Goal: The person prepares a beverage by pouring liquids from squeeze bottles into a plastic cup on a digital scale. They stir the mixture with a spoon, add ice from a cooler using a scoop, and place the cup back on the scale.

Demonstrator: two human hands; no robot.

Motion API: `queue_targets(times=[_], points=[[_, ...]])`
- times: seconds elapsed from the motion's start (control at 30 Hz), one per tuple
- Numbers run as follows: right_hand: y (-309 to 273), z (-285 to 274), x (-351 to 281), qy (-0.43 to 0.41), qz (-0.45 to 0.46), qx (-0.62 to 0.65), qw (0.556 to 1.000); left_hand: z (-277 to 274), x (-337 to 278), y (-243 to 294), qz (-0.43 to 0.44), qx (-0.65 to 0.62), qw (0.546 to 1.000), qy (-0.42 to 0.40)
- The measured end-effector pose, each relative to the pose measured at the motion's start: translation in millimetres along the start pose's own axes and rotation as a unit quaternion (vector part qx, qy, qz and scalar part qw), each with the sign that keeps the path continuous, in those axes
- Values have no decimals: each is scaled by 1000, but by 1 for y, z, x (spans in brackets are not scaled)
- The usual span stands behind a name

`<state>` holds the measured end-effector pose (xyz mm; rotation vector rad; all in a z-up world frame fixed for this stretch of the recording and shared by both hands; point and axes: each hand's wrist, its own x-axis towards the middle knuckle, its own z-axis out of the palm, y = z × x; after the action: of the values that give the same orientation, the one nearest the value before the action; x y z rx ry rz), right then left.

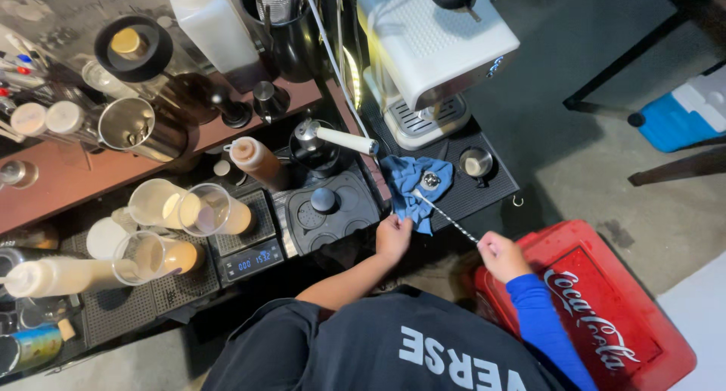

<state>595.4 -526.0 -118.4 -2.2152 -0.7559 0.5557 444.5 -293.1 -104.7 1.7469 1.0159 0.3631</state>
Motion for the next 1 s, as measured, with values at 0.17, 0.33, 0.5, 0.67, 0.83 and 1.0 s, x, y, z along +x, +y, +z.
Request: queue_targets(times=[0.17, 0.33, 0.5, 0.67, 0.83, 1.0], points=[[9, 29, -10, -29, 13, 24, 999, 9, -5, 12, 338, 167, 926, -39], [-4, 24, -10, 14, -62, -8, 998, 13, 9, -5, 424, 323, 842, -84], [-16, 8, -22, -11, -37, -30, 999, 18, 5, -22, 375, 417, 819, -121], [-2, 0, -18, -22, -79, -45, 996, 12, 8, -19, 384, 451, 800, -99], [21, 21, -22, -63, -38, 52, 996, 6, 6, -19, 396, 445, 799, -84], [23, 11, -42, -87, -4, 99, 991, 5, 4, -20, 380, 421, 819, -85]])
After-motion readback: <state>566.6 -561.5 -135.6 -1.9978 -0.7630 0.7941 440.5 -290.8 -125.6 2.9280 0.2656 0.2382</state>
